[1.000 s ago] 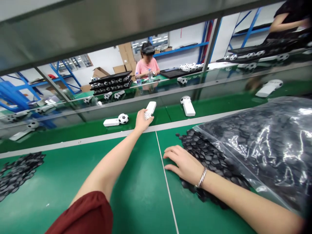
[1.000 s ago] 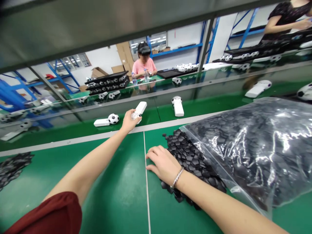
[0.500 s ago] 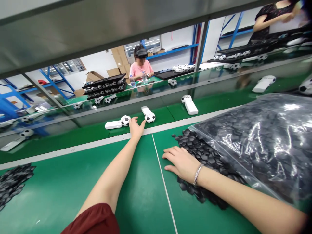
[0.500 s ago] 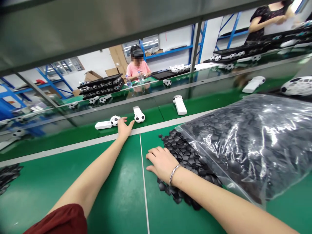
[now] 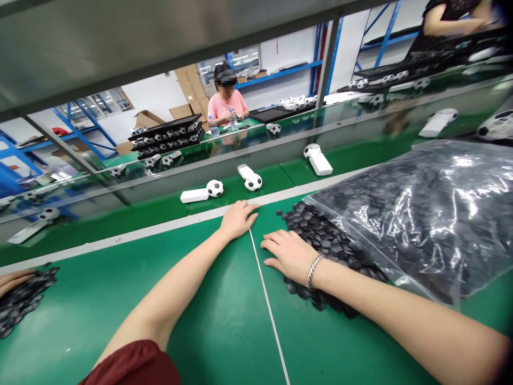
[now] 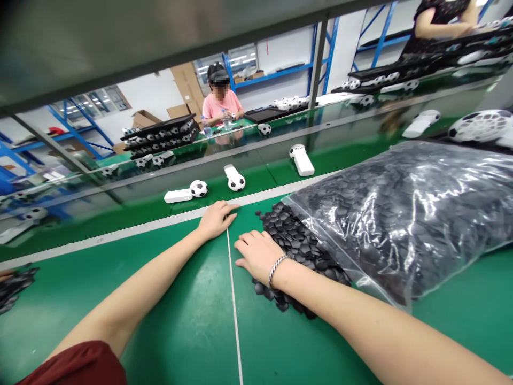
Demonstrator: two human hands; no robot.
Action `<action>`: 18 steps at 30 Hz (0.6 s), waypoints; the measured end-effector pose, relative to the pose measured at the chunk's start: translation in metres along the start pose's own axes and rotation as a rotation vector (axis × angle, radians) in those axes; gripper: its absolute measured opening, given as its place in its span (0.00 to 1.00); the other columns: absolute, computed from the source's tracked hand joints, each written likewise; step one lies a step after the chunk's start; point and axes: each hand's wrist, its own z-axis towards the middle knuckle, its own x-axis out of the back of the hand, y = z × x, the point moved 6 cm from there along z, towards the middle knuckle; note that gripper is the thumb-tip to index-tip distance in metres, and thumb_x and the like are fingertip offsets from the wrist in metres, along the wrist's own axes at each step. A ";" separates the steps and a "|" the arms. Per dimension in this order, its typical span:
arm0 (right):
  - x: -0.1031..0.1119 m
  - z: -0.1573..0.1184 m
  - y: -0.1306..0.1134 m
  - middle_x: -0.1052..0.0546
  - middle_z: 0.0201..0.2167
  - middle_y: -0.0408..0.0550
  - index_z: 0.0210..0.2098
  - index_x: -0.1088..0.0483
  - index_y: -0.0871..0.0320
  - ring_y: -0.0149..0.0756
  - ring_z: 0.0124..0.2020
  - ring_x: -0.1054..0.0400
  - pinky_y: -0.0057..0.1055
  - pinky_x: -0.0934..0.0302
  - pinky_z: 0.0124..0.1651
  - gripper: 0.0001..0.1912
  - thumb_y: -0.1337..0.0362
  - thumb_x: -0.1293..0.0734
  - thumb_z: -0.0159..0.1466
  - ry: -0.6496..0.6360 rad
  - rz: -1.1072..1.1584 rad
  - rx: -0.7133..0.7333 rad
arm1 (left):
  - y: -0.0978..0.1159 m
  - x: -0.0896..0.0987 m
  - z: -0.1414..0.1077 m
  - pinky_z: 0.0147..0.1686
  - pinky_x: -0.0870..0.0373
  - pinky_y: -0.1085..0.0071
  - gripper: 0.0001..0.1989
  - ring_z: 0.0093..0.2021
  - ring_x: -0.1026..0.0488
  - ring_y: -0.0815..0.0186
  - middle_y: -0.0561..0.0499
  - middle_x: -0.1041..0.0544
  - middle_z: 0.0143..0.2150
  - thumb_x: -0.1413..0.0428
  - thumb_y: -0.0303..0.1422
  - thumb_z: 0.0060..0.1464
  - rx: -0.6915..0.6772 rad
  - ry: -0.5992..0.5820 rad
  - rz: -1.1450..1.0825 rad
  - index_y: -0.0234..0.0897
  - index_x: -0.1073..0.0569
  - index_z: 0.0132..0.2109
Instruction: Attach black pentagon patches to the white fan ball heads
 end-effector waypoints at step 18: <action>-0.001 -0.001 -0.008 0.28 0.41 0.52 0.41 0.33 0.60 0.44 0.43 0.37 0.39 0.43 0.43 0.12 0.61 0.36 0.59 -0.025 -0.064 -0.012 | 0.046 -0.014 -0.002 0.53 0.48 0.55 0.17 0.58 0.47 0.58 0.52 0.41 0.60 0.57 0.40 0.58 -0.219 -0.145 0.018 0.55 0.36 0.54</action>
